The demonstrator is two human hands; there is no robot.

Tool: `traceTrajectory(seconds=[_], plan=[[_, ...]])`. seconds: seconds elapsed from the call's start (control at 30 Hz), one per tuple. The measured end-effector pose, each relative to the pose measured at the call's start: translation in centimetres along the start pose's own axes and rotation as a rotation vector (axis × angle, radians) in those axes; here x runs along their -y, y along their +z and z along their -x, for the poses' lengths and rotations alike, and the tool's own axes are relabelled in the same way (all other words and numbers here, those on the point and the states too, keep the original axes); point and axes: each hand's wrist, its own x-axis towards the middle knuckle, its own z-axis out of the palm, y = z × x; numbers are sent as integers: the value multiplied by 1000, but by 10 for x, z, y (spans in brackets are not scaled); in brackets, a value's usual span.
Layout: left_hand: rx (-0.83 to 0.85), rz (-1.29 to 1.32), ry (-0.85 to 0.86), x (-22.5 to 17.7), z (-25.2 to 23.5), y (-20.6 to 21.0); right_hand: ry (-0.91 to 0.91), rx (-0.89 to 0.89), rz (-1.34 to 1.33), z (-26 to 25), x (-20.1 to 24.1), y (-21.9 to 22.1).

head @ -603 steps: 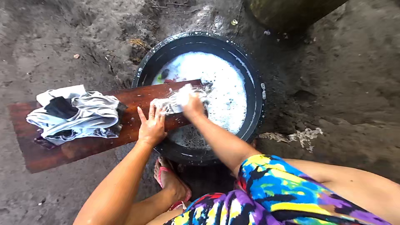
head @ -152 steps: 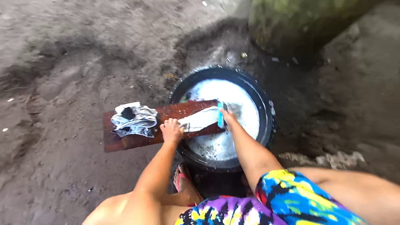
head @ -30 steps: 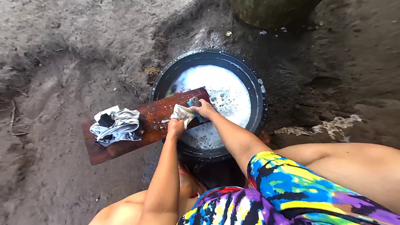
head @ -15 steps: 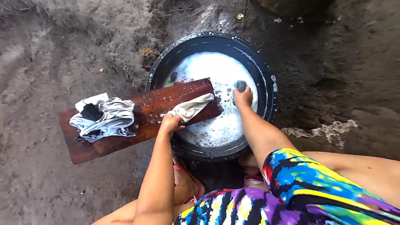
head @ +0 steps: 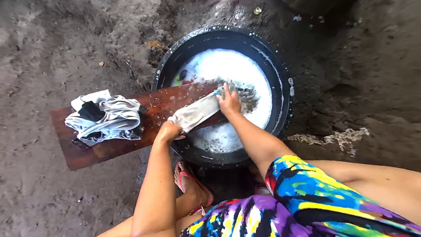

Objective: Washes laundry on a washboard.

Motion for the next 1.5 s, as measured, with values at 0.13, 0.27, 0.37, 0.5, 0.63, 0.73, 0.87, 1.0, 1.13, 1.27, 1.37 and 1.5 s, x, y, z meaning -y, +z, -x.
traceTrajectory(seconds=[0.13, 0.27, 0.37, 0.5, 0.63, 0.73, 0.87, 1.0, 1.13, 1.27, 1.37, 1.5], plan=[[108, 31, 15, 2, -7, -12, -346, 142, 1, 86, 56, 40], [108, 70, 22, 15, 1, -33, -165, 74, 10, 33, 21, 27], [117, 78, 26, 11, -1, -33, -92, -8, -9, 25, 24, 20], [143, 88, 36, 14, -1, -34, -391, 163, 6, 97, 70, 49], [131, 95, 35, 15, -2, -30, -92, 31, 4, 29, 14, 26], [121, 66, 30, 8, -4, -30, -32, -24, -2, 24, 20, 18], [88, 20, 42, 11, -3, -25, -361, 180, 17, 98, 68, 45], [61, 23, 24, 11, -1, -22, -73, 66, -19, 26, 14, 15], [44, -3, 11, 6, -4, -20, -153, 44, 22, 40, 23, 18], [50, -7, -1, 5, -2, -20, -350, 199, 21, 77, 50, 33], [64, 10, -5, 6, 0, -23, -103, 75, -14, 20, 11, 17], [72, -1, -2, 4, -4, -21, -169, 58, -39, 47, 39, 30]])
